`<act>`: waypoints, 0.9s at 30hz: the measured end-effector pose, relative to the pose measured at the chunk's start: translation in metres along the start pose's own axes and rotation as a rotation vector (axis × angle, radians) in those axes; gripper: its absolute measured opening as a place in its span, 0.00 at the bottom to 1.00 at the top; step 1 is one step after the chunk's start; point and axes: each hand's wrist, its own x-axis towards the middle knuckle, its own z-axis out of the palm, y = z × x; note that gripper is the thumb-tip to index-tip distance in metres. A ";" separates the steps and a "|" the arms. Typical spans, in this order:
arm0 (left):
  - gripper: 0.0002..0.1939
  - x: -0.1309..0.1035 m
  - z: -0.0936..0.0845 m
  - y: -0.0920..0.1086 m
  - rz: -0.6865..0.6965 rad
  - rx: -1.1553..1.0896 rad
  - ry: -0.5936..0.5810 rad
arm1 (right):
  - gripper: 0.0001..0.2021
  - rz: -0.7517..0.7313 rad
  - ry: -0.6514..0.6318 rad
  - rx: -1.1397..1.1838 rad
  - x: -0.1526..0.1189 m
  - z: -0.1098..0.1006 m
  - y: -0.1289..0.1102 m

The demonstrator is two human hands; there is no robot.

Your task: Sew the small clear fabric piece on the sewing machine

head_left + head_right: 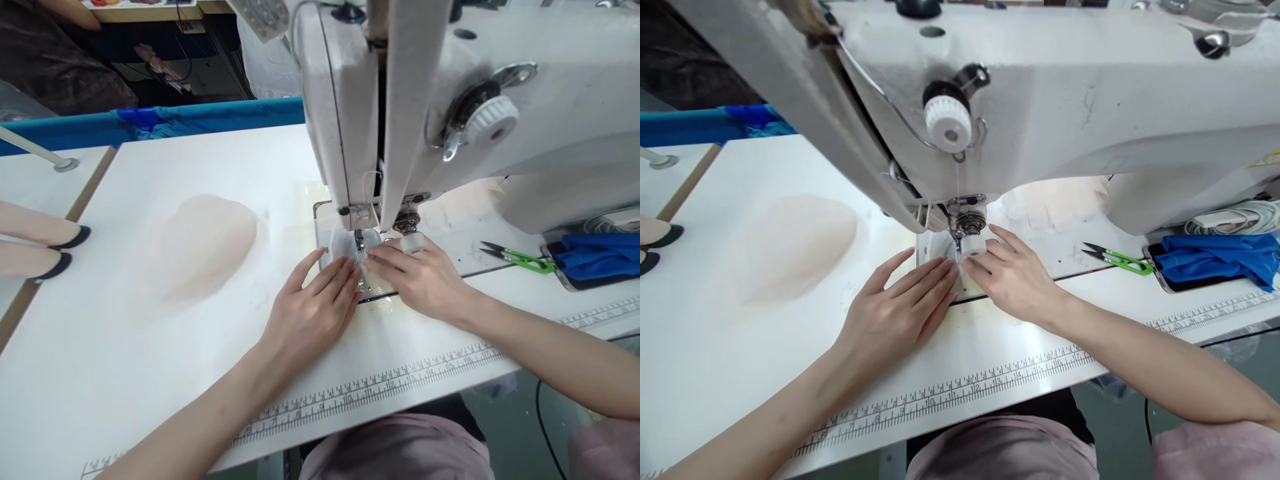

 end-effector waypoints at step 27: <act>0.14 0.005 0.014 -0.013 -0.038 0.057 0.041 | 0.18 0.007 -0.059 -0.083 0.004 0.005 0.005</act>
